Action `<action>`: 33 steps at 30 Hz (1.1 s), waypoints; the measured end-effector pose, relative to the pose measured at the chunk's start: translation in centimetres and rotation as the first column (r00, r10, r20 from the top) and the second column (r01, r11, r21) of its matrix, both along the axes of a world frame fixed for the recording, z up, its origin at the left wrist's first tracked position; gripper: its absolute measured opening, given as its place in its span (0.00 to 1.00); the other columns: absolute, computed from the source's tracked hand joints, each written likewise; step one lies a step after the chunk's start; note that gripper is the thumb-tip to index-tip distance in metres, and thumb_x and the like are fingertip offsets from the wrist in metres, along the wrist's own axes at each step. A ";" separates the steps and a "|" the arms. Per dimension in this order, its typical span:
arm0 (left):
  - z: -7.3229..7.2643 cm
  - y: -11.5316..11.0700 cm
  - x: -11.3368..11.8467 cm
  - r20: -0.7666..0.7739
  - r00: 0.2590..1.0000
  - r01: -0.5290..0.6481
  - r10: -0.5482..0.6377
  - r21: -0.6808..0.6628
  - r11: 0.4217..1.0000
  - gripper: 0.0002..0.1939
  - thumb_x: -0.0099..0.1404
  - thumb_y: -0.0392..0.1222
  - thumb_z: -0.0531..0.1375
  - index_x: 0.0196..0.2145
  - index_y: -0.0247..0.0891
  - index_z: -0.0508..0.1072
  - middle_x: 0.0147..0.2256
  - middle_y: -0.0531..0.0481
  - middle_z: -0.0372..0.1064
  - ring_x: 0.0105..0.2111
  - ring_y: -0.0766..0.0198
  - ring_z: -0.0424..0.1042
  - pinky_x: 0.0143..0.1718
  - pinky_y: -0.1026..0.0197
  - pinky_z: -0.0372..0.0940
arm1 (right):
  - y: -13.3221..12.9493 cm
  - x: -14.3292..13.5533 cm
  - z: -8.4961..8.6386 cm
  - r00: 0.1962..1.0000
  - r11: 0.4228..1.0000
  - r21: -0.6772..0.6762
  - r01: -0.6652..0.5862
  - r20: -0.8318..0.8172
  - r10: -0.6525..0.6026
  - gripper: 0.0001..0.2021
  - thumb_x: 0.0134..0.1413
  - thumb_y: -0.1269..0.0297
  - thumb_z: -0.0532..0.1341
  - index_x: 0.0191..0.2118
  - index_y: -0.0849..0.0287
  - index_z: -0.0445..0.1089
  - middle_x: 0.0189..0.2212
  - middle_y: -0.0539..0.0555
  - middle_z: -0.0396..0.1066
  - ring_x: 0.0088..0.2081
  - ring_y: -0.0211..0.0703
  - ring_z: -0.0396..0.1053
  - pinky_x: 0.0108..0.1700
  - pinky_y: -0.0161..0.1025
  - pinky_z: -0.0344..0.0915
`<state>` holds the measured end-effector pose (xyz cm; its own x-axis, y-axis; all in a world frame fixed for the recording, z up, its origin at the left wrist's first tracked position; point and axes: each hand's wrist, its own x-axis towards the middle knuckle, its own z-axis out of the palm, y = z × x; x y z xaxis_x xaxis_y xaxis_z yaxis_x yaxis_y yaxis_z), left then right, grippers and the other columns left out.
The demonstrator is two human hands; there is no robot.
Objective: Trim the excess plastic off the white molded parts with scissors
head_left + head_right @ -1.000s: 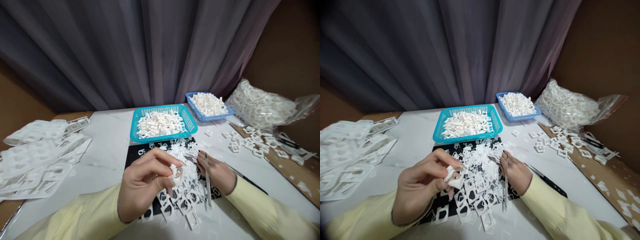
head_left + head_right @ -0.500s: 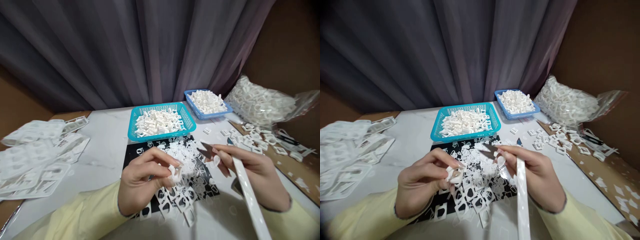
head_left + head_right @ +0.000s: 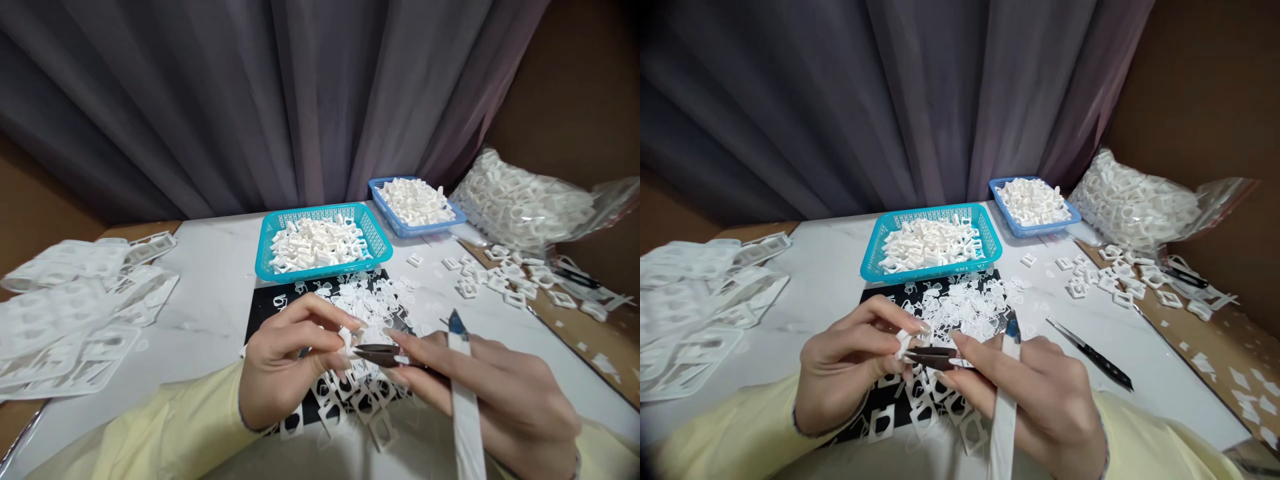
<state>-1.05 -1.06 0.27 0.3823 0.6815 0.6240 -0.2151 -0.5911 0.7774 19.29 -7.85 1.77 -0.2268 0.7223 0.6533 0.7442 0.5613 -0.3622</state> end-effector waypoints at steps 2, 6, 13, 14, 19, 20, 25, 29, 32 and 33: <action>0.0 0.0 0.0 -0.006 1.000 0.000 0.000 -0.003 1.000 0.10 0.52 0.24 0.64 0.31 0.36 0.77 0.35 0.45 0.73 0.32 0.62 0.73 0.30 0.62 0.70 | 0.0 -0.1 -0.1 1.000 1.000 -0.005 -0.006 0.018 0.006 0.11 0.56 0.63 0.60 0.41 0.61 0.74 0.18 0.51 0.69 0.14 0.33 0.63 0.16 0.32 0.61; 0.0 -0.1 0.0 -0.009 1.000 0.004 -0.004 -0.016 1.000 0.09 0.53 0.25 0.64 0.30 0.36 0.77 0.35 0.45 0.72 0.31 0.64 0.73 0.28 0.64 0.70 | 0.0 -0.2 -0.2 1.000 1.000 0.007 0.003 0.030 -0.003 0.10 0.56 0.63 0.60 0.41 0.61 0.75 0.17 0.52 0.68 0.14 0.34 0.63 0.15 0.33 0.60; 0.0 -0.2 0.0 -0.021 1.000 -0.001 0.000 -0.023 1.000 0.10 0.53 0.25 0.63 0.30 0.37 0.77 0.35 0.45 0.72 0.30 0.63 0.73 0.27 0.64 0.71 | 0.1 -0.3 0.1 0.999 1.000 0.018 0.004 0.053 -0.005 0.10 0.56 0.63 0.59 0.40 0.61 0.75 0.14 0.50 0.66 0.13 0.32 0.61 0.14 0.32 0.59; -0.1 -0.2 -0.1 -0.022 1.000 0.000 -0.001 -0.019 1.000 0.10 0.53 0.25 0.63 0.31 0.37 0.77 0.35 0.45 0.72 0.30 0.63 0.73 0.27 0.64 0.71 | 0.2 -0.2 0.1 0.999 1.000 0.016 0.004 0.053 -0.004 0.10 0.56 0.63 0.59 0.40 0.61 0.75 0.14 0.50 0.66 0.13 0.33 0.61 0.14 0.32 0.60; -0.2 -0.2 -0.2 -0.016 1.000 0.020 -0.020 -0.031 0.999 0.11 0.53 0.23 0.63 0.31 0.36 0.77 0.36 0.45 0.71 0.31 0.64 0.73 0.28 0.65 0.71 | 0.2 0.1 0.1 0.998 1.000 0.020 -0.008 0.066 0.007 0.11 0.57 0.63 0.59 0.39 0.62 0.75 0.15 0.51 0.67 0.13 0.33 0.62 0.14 0.32 0.60; -0.2 -0.2 -0.1 -0.016 1.000 0.020 -0.021 -0.034 0.999 0.11 0.53 0.23 0.63 0.31 0.36 0.77 0.36 0.45 0.71 0.31 0.64 0.73 0.29 0.65 0.71 | 0.2 0.1 0.1 0.998 1.000 0.025 -0.008 0.067 0.006 0.10 0.57 0.64 0.59 0.40 0.62 0.75 0.15 0.51 0.67 0.13 0.33 0.62 0.14 0.32 0.59; -0.1 -0.3 0.0 -0.027 0.998 0.054 -0.055 -0.049 0.997 0.11 0.54 0.24 0.62 0.32 0.36 0.77 0.35 0.46 0.71 0.30 0.65 0.74 0.27 0.66 0.72 | 0.4 0.0 0.2 0.995 0.999 0.035 -0.022 0.093 0.019 0.10 0.57 0.64 0.58 0.40 0.61 0.74 0.16 0.49 0.68 0.14 0.31 0.63 0.15 0.31 0.60; -0.2 -0.4 0.0 0.027 0.991 0.131 -0.128 -0.157 0.979 0.11 0.56 0.26 0.61 0.34 0.38 0.77 0.36 0.46 0.69 0.26 0.66 0.73 0.23 0.65 0.73 | 0.4 0.2 0.1 0.999 0.999 0.041 -0.019 0.048 0.017 0.09 0.57 0.64 0.59 0.41 0.60 0.73 0.21 0.49 0.73 0.16 0.30 0.65 0.18 0.30 0.62; -0.2 -0.5 0.1 0.079 0.981 0.190 -0.176 -0.253 0.949 0.11 0.59 0.27 0.59 0.35 0.38 0.77 0.36 0.46 0.68 0.22 0.68 0.72 0.21 0.64 0.74 | 0.2 0.4 0.2 1.000 0.999 0.036 -0.005 0.009 0.005 0.10 0.57 0.64 0.59 0.44 0.57 0.71 0.25 0.50 0.75 0.18 0.31 0.67 0.19 0.32 0.62; -0.2 -0.5 0.1 0.091 0.978 0.206 -0.188 -0.275 0.939 0.11 0.59 0.27 0.59 0.35 0.38 0.77 0.35 0.45 0.68 0.22 0.68 0.72 0.21 0.64 0.74 | 0.2 0.4 0.3 1.000 0.999 0.031 -0.013 0.019 0.012 0.10 0.58 0.63 0.59 0.44 0.57 0.71 0.26 0.50 0.75 0.18 0.32 0.67 0.19 0.32 0.63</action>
